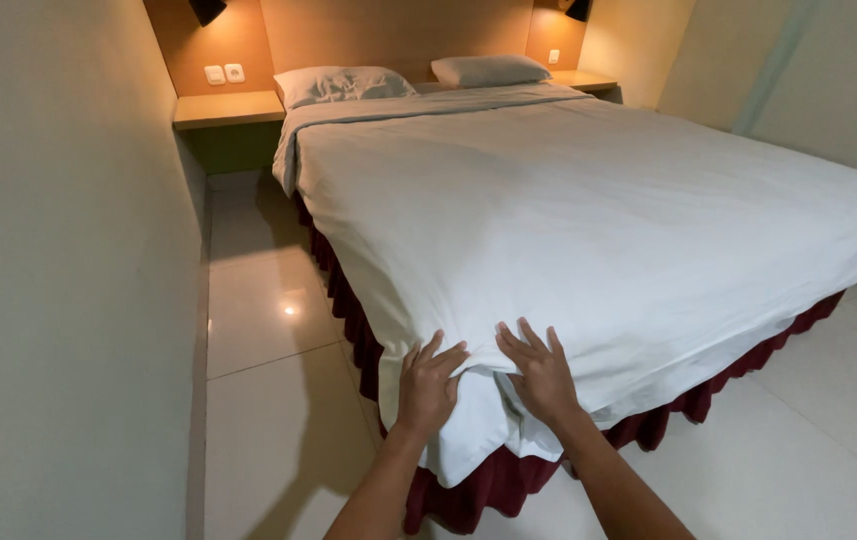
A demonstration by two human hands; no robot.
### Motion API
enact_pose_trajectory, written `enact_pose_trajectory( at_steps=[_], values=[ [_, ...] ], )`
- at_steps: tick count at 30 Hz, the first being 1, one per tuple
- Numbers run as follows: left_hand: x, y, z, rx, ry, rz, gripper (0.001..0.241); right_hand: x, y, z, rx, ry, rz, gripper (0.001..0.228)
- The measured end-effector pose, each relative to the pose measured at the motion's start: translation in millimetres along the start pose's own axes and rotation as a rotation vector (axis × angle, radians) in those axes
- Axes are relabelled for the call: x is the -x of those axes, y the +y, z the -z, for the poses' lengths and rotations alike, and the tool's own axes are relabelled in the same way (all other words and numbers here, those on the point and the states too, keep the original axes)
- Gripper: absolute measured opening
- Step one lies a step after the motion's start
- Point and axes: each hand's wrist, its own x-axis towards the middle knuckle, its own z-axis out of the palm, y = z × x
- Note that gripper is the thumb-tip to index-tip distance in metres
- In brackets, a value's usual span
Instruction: The person places a white pillow on the bed, aligns it with the existing pillow, and smooths the surface. The person then spreads the white bedsheet over the mattress, tucking the edges under the bed to create a neat appearance.
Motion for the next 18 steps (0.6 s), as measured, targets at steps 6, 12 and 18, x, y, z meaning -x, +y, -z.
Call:
enact_pose_trajectory(
  at_steps=[6,12,18],
  values=[
    [12,-11,8,0.062,-0.023,0.013,0.036,6,-13,-10,-0.036,-0.004,-0.005,0.070],
    [18,-13,12,0.042,-0.036,-0.015,0.036,8,-14,-8,-0.018,-0.081,-0.033,0.076],
    [32,-19,37,-0.040,-0.152,-0.103,0.091,2,-28,9,-0.006,-0.222,-0.107,0.100]
  ],
)
